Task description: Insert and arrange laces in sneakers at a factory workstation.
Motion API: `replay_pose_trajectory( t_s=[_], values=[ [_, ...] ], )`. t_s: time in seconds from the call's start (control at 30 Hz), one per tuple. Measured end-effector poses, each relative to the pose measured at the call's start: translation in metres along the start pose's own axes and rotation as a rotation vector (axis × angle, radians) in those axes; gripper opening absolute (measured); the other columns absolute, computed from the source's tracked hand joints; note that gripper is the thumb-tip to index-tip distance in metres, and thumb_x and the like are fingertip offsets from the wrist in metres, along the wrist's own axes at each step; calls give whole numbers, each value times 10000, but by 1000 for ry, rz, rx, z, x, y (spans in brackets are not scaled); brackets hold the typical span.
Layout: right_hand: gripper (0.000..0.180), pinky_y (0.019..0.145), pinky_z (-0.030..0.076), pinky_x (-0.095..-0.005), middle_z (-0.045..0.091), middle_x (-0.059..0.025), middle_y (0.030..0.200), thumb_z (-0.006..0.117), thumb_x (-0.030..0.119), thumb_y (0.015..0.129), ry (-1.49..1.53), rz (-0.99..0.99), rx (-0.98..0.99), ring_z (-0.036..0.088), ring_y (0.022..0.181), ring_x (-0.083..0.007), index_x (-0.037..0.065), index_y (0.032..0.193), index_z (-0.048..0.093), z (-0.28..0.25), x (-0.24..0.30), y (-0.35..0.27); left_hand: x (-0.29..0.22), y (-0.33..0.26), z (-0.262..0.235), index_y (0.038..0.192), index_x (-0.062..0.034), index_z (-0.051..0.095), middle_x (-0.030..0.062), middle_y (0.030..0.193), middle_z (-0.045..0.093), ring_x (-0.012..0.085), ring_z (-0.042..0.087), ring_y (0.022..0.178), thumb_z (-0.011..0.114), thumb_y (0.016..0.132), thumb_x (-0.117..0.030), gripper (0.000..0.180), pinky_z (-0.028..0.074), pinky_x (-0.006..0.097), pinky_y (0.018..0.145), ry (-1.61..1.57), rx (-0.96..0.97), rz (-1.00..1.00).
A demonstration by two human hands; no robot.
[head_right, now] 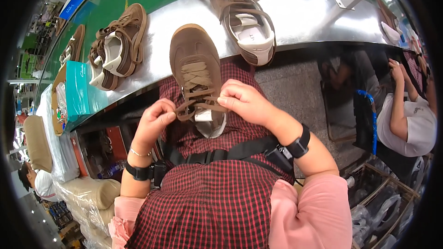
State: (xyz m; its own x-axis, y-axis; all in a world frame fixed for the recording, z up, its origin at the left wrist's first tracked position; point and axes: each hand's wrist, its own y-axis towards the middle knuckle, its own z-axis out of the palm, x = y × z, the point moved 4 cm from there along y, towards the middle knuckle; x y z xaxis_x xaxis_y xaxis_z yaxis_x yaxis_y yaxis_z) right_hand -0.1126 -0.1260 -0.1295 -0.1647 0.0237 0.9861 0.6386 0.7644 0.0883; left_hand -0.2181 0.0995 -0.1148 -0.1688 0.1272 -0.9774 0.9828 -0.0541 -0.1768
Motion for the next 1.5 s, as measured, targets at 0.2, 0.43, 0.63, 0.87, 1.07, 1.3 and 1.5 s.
replay_pose_trajectory(
  t_s=[0.2,0.43,0.63,0.87,1.07,1.3,1.5],
  values=[
    [199,586,470,-394,546,-92,787,665,219,787,-712,-143,-81,589,657,-308,56,713,579,25,59,19,-39,20,22,729,2,550,55,801,548,176,530,732,682,802,-139,206,436,295,668,519,23,163],
    [163,598,422,-229,572,3,735,601,166,876,685,344,27,514,631,-86,70,744,592,9,-20,3,17,4,7,734,-24,586,31,731,573,128,545,681,631,807,-99,114,432,266,655,-403,46,-271],
    [199,601,460,-334,566,-67,755,597,211,865,-485,-27,-97,565,640,-232,60,735,580,-2,35,10,-19,7,7,805,-13,592,21,769,592,87,522,682,592,895,-176,187,426,224,664,-41,64,-179],
    [210,612,429,-251,543,-3,712,570,212,896,281,346,-20,514,645,-106,61,751,582,-11,-8,8,11,17,-1,730,-56,552,57,675,592,162,589,594,598,870,-139,169,496,285,595,-442,-186,-222],
    [191,622,429,-248,526,-1,718,576,187,903,268,308,-105,498,654,-100,40,781,561,-3,-14,3,14,15,-3,912,-44,586,35,808,598,136,589,675,616,876,-120,90,491,250,621,-435,-310,-237],
    [137,660,479,-300,574,-83,855,667,94,810,-306,-154,-217,572,737,-200,28,908,598,-8,41,-1,-73,1,33,952,-62,609,105,1009,571,310,554,953,733,644,-67,332,455,405,827,823,-141,651],
    [77,698,491,-286,625,-33,885,612,23,853,252,169,-160,587,806,-114,29,928,599,5,2,-2,-54,9,46,1015,-149,633,70,1131,534,289,492,1085,756,615,-179,420,417,417,900,1093,-124,633]
  ],
)
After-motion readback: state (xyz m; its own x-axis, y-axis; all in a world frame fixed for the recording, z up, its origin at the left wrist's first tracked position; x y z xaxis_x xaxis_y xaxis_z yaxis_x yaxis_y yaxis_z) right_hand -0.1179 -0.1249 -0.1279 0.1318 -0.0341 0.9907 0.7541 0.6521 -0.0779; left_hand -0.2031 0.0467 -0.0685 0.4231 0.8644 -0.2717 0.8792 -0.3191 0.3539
